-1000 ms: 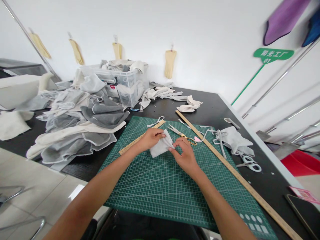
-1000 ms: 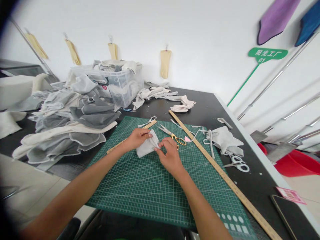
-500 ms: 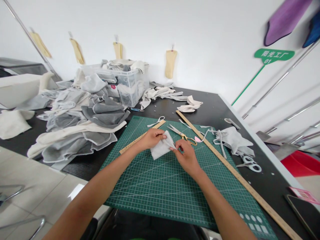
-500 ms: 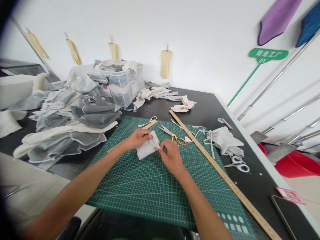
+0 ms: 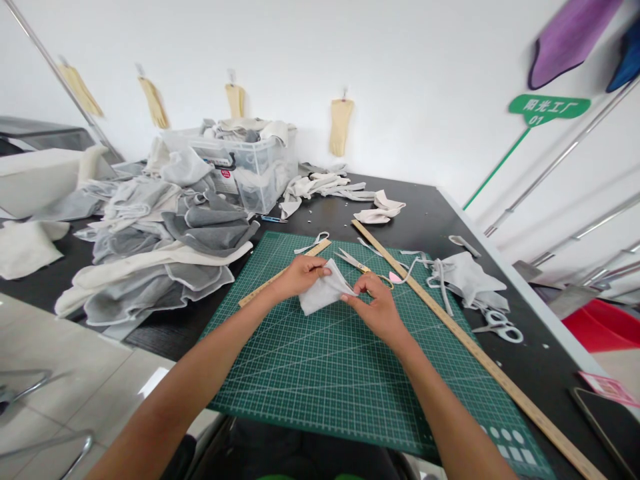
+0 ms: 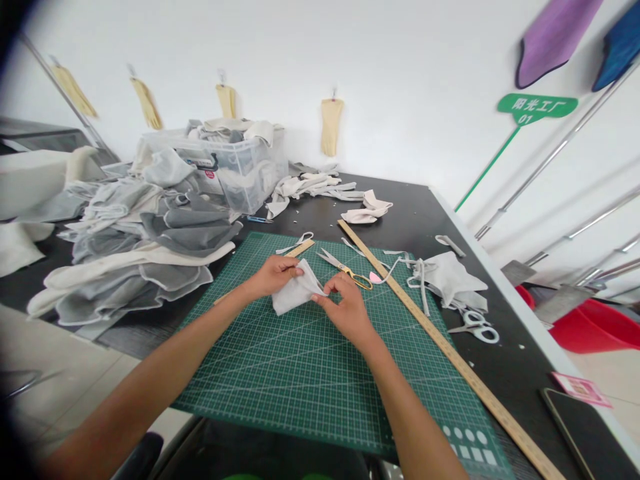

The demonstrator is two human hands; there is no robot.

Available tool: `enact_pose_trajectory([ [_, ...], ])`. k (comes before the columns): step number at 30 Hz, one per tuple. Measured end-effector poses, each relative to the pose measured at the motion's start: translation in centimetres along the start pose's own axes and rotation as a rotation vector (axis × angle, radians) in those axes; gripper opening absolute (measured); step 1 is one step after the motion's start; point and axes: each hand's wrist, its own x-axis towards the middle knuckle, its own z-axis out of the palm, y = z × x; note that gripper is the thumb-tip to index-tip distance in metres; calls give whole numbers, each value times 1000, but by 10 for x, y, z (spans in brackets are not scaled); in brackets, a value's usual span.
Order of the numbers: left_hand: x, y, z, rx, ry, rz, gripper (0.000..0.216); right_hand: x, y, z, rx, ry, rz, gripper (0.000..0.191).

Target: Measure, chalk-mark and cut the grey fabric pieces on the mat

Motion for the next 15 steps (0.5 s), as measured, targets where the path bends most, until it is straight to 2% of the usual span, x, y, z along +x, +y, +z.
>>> enact_pose_trajectory([
  [9,0,10,-2,91,65,42,35,-1,7,-1,-92,72,32,30],
  [15,-6,22,0,264,80,214,23,1,-2,-7,48,81,5,12],
])
